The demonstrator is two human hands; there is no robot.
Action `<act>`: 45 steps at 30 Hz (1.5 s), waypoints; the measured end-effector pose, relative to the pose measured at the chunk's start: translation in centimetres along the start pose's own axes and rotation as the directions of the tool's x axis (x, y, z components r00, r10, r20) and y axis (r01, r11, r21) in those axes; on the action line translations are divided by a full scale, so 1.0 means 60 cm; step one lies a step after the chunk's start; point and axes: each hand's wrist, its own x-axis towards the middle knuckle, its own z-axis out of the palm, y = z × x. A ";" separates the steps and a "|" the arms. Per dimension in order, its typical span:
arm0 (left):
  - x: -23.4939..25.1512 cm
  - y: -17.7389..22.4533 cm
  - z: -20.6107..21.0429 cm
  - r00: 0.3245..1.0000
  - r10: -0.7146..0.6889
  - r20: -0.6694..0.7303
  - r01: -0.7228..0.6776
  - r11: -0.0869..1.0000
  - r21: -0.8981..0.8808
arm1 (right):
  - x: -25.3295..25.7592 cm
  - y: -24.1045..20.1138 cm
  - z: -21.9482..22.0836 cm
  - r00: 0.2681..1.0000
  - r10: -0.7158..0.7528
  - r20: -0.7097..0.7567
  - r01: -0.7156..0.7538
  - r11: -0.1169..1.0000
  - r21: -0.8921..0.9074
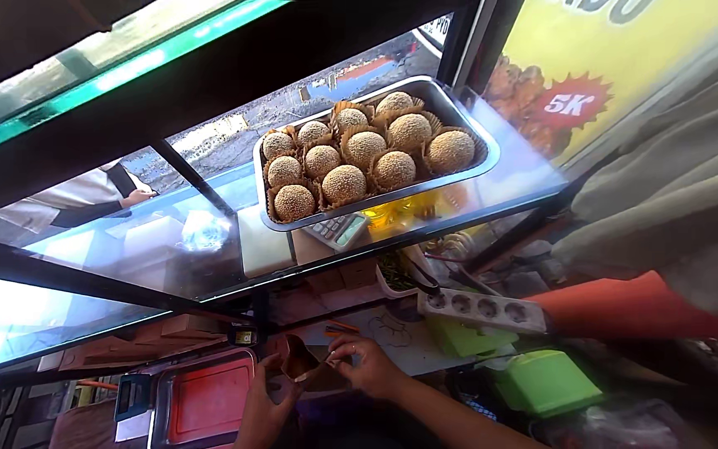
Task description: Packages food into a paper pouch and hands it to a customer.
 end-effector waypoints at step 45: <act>0.039 -0.055 0.015 0.936 0.347 -0.061 -0.352 0.916 -0.193 | -0.007 -0.026 -0.026 0.942 0.280 -0.184 -0.277 0.960 0.043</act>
